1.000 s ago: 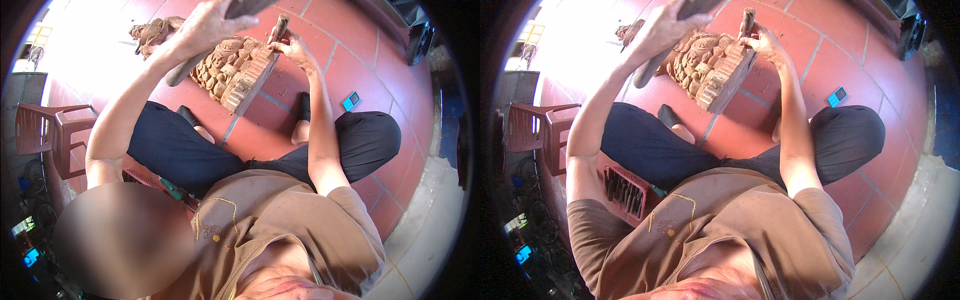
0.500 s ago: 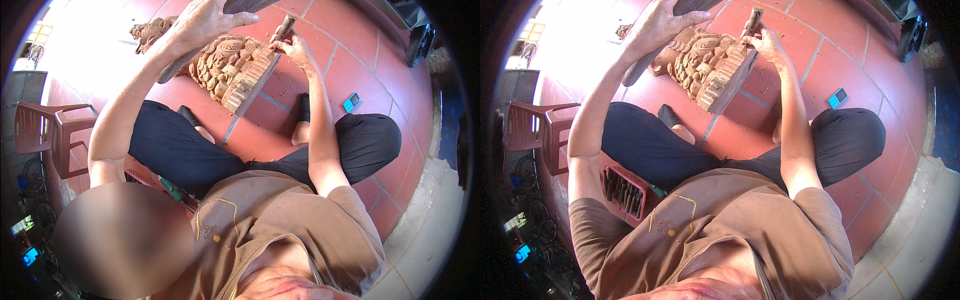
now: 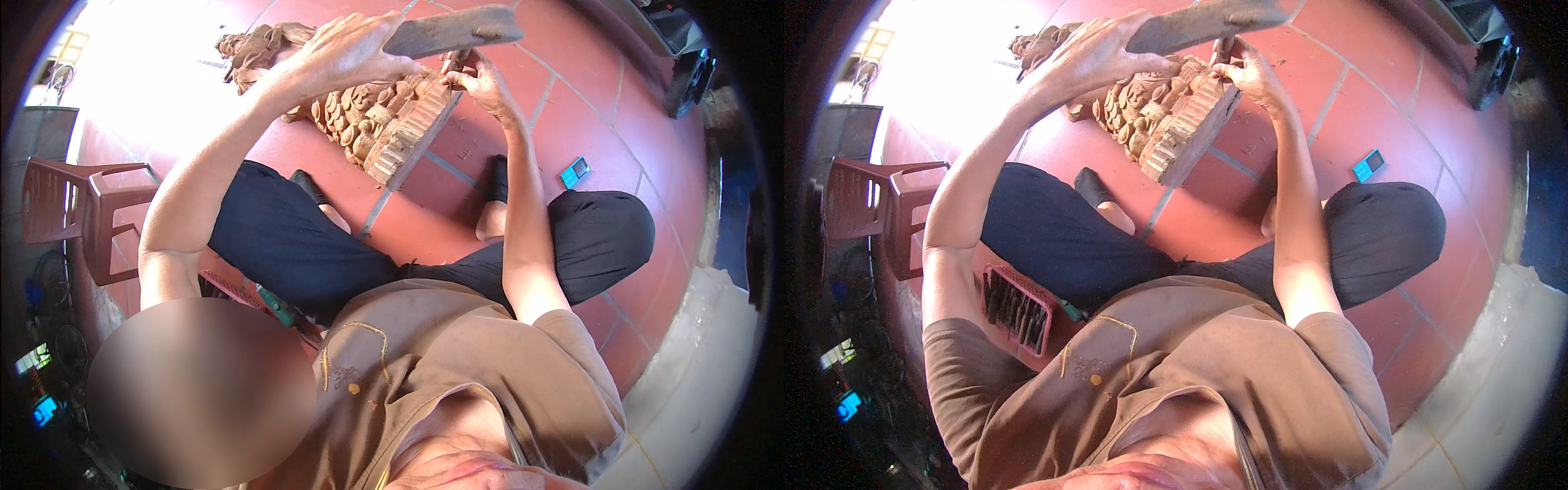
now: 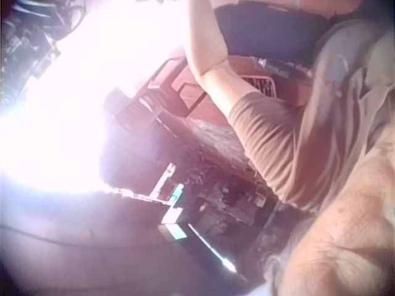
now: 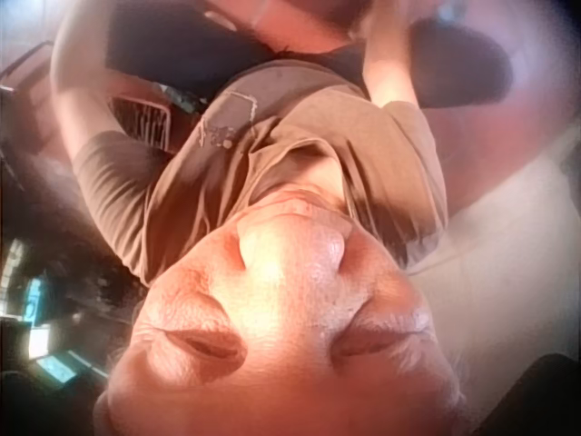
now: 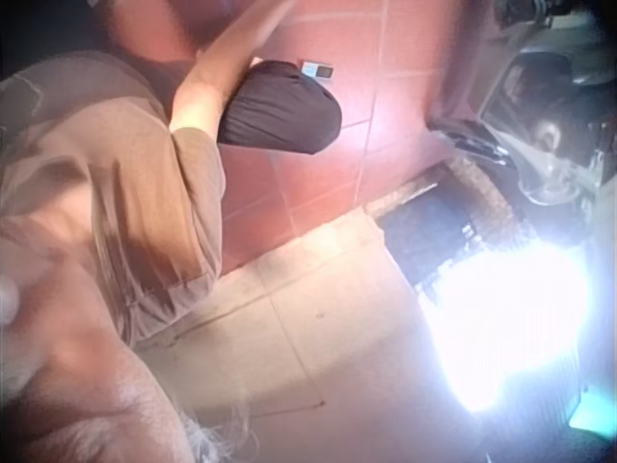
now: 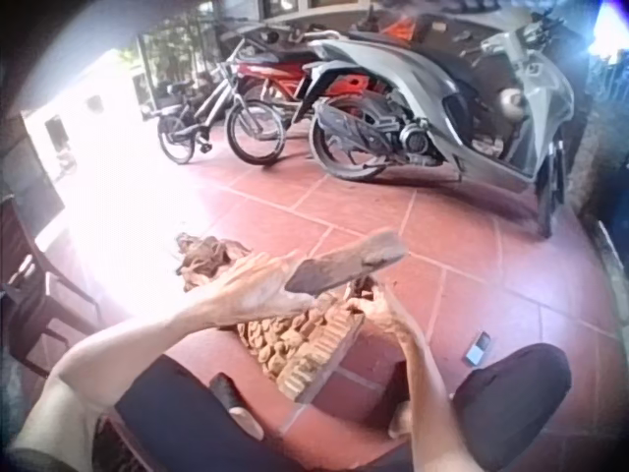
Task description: The person sits on the floor and carves a wooden block using a chisel and mallet. They repeatedly strike the chisel to shape the wood, occasionally adjusting the block's position.
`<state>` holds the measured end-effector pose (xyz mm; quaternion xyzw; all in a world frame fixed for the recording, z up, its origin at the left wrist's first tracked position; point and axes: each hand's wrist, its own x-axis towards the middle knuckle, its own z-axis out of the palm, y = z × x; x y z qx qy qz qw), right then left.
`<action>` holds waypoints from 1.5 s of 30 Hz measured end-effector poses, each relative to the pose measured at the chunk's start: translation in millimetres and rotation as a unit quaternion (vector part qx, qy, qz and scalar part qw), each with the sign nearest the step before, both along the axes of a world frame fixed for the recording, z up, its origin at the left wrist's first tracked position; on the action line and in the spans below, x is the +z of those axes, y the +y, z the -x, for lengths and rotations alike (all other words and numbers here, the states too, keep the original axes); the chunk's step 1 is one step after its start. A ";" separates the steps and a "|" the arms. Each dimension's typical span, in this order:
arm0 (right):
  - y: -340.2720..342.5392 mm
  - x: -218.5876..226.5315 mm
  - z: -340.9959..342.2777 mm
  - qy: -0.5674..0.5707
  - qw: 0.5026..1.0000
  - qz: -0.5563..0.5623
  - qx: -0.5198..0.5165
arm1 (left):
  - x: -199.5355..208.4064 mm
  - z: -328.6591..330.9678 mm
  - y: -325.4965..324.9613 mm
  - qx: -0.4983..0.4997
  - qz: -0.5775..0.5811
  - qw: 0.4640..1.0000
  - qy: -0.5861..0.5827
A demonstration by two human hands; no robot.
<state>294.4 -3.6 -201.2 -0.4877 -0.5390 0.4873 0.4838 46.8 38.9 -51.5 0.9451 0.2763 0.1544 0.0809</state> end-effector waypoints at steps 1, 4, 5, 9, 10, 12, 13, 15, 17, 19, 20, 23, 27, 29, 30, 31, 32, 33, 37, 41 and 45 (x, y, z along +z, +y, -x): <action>0.1 1.6 1.5 0.002 1.000 -0.005 0.006 | 0.4 0.1 -0.3 -0.018 -0.015 0.999 -0.036; -2.8 7.8 3.9 -0.008 1.000 -0.009 0.016 | 35.9 -5.9 -15.7 0.080 0.129 0.987 -0.052; -3.1 6.7 3.5 -0.013 1.000 -0.014 0.020 | 36.7 -7.3 -16.7 0.084 0.135 0.984 -0.075; -2.8 12.5 9.4 -0.071 0.997 -0.005 0.002 | 4.9 1.8 2.8 0.049 0.061 0.996 -0.044; -3.7 13.9 9.7 -0.095 0.995 0.008 -0.015 | 0.9 0.9 4.2 0.025 0.021 0.999 -0.005; -3.5 9.7 9.0 -0.059 0.998 0.002 -0.014 | -5.3 1.6 3.9 0.050 0.034 0.997 0.052; -3.9 8.8 9.8 -0.039 0.999 -0.001 -0.013 | -3.9 1.3 1.4 0.063 0.041 0.994 0.081; -2.8 9.5 8.7 -0.022 1.000 -0.004 -0.016 | -8.4 4.3 5.2 0.031 0.006 0.999 0.003; -1.5 8.6 8.4 -0.017 1.000 -0.010 -0.019 | -4.9 3.8 3.4 -0.002 -0.030 0.997 -0.076; -1.0 5.4 8.4 -0.022 0.999 -0.016 -0.026 | 27.4 -1.5 -8.8 0.092 0.091 0.992 -0.005; -1.2 5.5 10.0 -0.020 0.999 -0.023 -0.024 | 46.4 -4.6 -17.0 0.138 0.150 0.979 0.031; 0.2 6.2 16.7 -0.017 0.999 -0.039 -0.011 | 57.8 -3.1 -21.4 0.159 0.227 0.961 -0.005; 8.0 -6.3 15.2 0.010 0.999 -0.035 -0.004 | 47.3 1.3 -16.4 0.091 0.133 0.983 -0.087; 7.6 -4.7 15.8 0.014 1.000 -0.025 -0.008 | 46.6 -0.1 -18.8 0.080 0.140 0.979 -0.126; 7.1 -3.7 15.6 0.002 1.000 -0.020 -0.011 | 44.1 -0.3 -17.3 0.089 0.143 0.981 -0.092; 6.3 -0.3 16.3 -0.010 1.000 -0.017 -0.014 | 40.6 -0.3 -15.1 0.099 0.145 0.983 -0.060; 6.8 -2.1 16.4 -0.018 0.999 -0.027 -0.014 | 35.8 0.0 -12.4 0.108 0.146 0.983 -0.027; 8.0 -5.7 16.6 -0.026 0.999 -0.038 -0.014 | 23.9 1.8 -8.3 0.083 0.112 0.990 -0.003; 6.6 -4.6 19.9 -0.017 0.999 -0.034 -0.006 | -4.9 7.5 8.9 0.029 0.045 0.998 0.017; 6.7 -7.6 13.9 0.018 0.999 -0.026 0.001 | 24.5 0.0 -8.4 0.060 0.100 0.991 -0.063; 6.5 -7.5 16.1 0.015 0.999 -0.035 0.000 | 42.7 -5.2 -18.6 0.105 0.157 0.974 -0.122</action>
